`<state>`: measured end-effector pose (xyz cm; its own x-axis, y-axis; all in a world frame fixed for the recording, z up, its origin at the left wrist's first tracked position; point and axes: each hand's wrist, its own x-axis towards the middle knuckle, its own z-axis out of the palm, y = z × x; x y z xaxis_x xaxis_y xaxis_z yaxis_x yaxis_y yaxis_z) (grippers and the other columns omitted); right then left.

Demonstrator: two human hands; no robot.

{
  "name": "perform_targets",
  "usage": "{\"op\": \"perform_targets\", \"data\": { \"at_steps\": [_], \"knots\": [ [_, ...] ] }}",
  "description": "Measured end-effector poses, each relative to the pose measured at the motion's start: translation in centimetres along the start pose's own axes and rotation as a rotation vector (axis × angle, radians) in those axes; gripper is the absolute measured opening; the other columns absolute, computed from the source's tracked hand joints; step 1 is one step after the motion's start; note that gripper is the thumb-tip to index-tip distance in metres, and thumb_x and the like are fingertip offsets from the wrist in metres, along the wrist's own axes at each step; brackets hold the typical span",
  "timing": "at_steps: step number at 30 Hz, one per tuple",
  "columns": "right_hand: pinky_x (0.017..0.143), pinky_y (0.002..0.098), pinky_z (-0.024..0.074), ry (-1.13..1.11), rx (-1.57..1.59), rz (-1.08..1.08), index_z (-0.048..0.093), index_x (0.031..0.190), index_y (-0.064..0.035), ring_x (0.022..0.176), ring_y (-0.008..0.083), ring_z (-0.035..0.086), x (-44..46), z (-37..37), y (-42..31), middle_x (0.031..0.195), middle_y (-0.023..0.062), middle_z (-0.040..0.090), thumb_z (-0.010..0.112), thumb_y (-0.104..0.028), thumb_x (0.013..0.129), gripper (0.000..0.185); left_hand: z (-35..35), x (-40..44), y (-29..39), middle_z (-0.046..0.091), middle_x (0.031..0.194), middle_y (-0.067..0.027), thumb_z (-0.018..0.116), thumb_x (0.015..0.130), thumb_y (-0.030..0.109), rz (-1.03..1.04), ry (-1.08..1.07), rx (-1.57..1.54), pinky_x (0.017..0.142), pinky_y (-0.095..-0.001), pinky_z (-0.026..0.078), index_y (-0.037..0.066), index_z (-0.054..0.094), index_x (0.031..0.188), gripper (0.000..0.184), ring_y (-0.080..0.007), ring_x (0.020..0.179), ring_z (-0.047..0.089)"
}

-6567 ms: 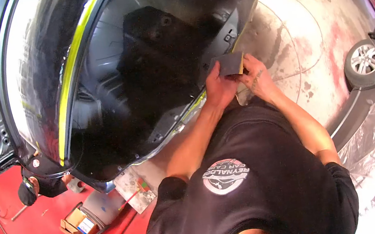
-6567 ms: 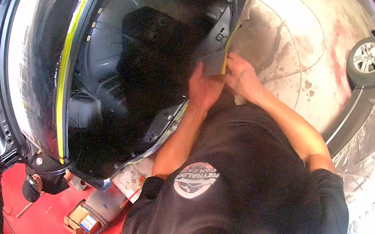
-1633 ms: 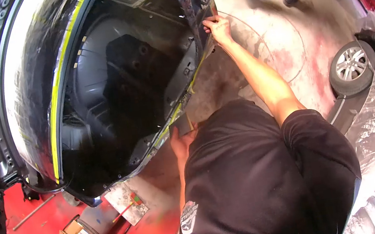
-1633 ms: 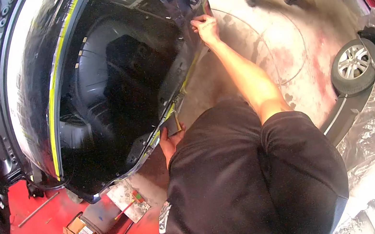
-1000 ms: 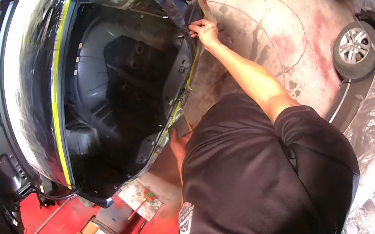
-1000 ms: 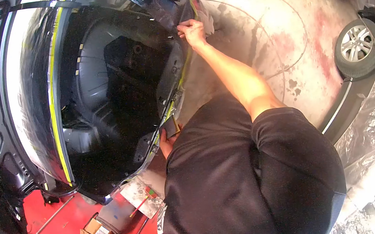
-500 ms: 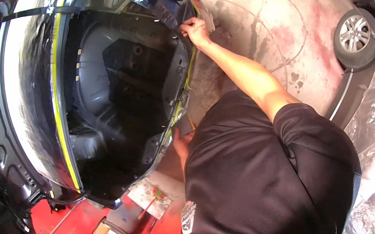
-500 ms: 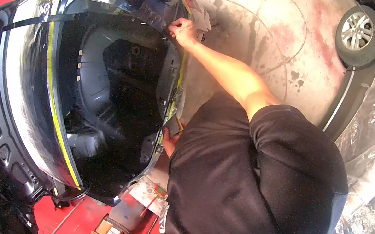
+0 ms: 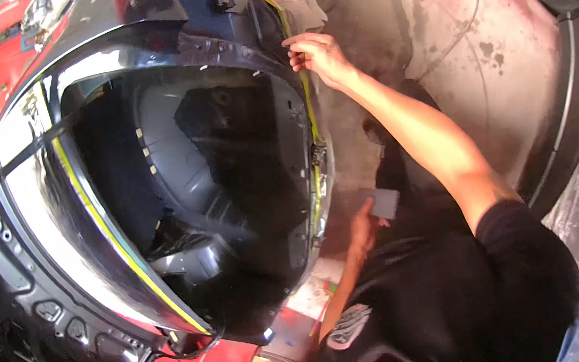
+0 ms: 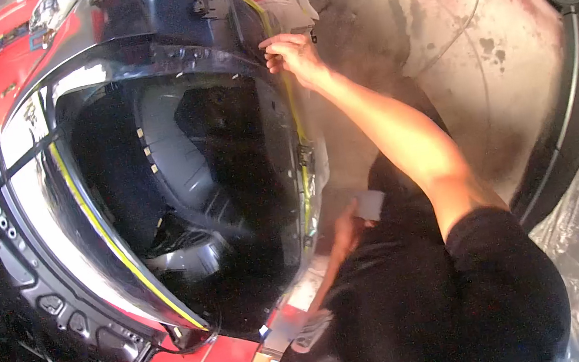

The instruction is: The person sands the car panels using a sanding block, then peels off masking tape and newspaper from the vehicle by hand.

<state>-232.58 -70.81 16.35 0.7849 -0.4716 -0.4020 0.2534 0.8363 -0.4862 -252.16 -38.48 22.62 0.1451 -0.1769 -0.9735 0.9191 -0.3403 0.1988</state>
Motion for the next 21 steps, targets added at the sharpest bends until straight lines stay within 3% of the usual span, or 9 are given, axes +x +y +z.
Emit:
{"op": "perform_targets", "data": {
  "at_steps": [2,5,8,11,15,16,19,21],
  "knots": [
    [0.066,0.0301,0.0575,-0.013,0.051,0.002,0.065,0.109,0.0037,0.072,0.0172,0.066,0.1,-0.3,0.4,0.086,0.0102,0.067,0.062,-0.009,0.091,0.023,-2.9,5.3,-4.9,0.061,0.063,-0.0082,0.051,0.100,0.041,-0.102,0.035,0.304,0.057,-0.0324,0.044,0.002,0.065,0.076,0.048,-0.0201,0.056,0.056],
    [0.070,0.0306,0.0581,-0.083,0.008,-0.036,0.064,0.115,0.0039,0.076,0.0180,0.067,0.5,-0.5,1.2,0.093,0.0125,0.068,0.060,-0.012,0.093,0.027,-4.7,9.8,-8.9,0.049,0.048,-0.0084,0.053,0.097,0.048,-0.083,0.010,0.847,0.048,-0.0341,0.039,0.002,0.057,0.059,0.060,-0.0196,0.046,0.051],
    [0.070,0.0281,0.0557,-0.155,-0.187,-0.167,0.065,0.120,0.0007,0.077,0.0130,0.066,1.2,0.5,1.5,0.095,0.0088,0.069,0.057,-0.012,0.095,0.029,-4.1,11.4,-9.8,0.047,0.047,-0.0070,0.052,0.098,0.046,-0.119,0.097,0.757,0.039,-0.0362,0.034,0.004,0.051,0.056,0.059,-0.0193,0.037,0.044],
    [0.070,0.0297,0.0551,-0.192,-0.426,-0.436,0.069,0.115,-0.0016,0.071,0.0139,0.067,2.6,1.2,1.9,0.080,0.0109,0.071,0.055,-0.013,0.089,0.032,-5.0,13.2,-10.0,0.045,0.046,-0.0057,0.053,0.098,0.045,-0.119,0.101,0.732,0.036,-0.0360,0.032,0.006,0.048,0.056,0.057,-0.0187,0.033,0.042],
    [0.072,0.0334,0.0532,-0.272,-0.433,-0.554,0.069,0.116,-0.0042,0.074,0.0220,0.069,3.4,2.0,2.4,0.082,0.0181,0.069,0.054,-0.012,0.087,0.033,-5.9,15.5,-10.2,0.042,0.045,-0.0042,0.053,0.098,0.046,-0.170,0.130,0.733,0.035,-0.0350,0.031,0.008,0.047,0.056,0.057,-0.0175,0.033,0.041],
    [0.074,0.0357,0.0525,-0.248,-0.467,-0.653,0.070,0.114,-0.0041,0.079,0.0296,0.069,3.7,2.1,2.6,0.086,0.0219,0.068,0.054,-0.011,0.086,0.033,-5.8,15.7,-10.2,0.041,0.044,-0.0040,0.052,0.098,0.046,-0.174,0.132,0.736,0.035,-0.0348,0.031,0.008,0.046,0.056,0.058,-0.0173,0.033,0.041],
    [0.076,0.0364,0.0522,-0.226,-0.588,-0.749,0.070,0.112,-0.0039,0.084,0.0345,0.068,4.0,2.2,2.8,0.090,0.0232,0.068,0.056,-0.011,0.085,0.031,-7.1,16.4,-11.5,0.042,0.044,-0.0046,0.052,0.098,0.045,-0.112,0.114,0.690,0.034,-0.0350,0.030,0.008,0.046,0.056,0.057,-0.0173,0.032,0.040],
    [0.074,0.0355,0.0528,-0.231,-0.552,-0.702,0.070,0.111,-0.0035,0.080,0.0304,0.069,3.8,2.3,2.7,0.088,0.0211,0.069,0.055,-0.012,0.086,0.031,-7.6,16.6,-11.8,0.042,0.044,-0.0050,0.052,0.099,0.043,-0.068,0.060,0.707,0.033,-0.0349,0.030,0.007,0.047,0.056,0.056,-0.0175,0.031,0.040]
  ]
}}
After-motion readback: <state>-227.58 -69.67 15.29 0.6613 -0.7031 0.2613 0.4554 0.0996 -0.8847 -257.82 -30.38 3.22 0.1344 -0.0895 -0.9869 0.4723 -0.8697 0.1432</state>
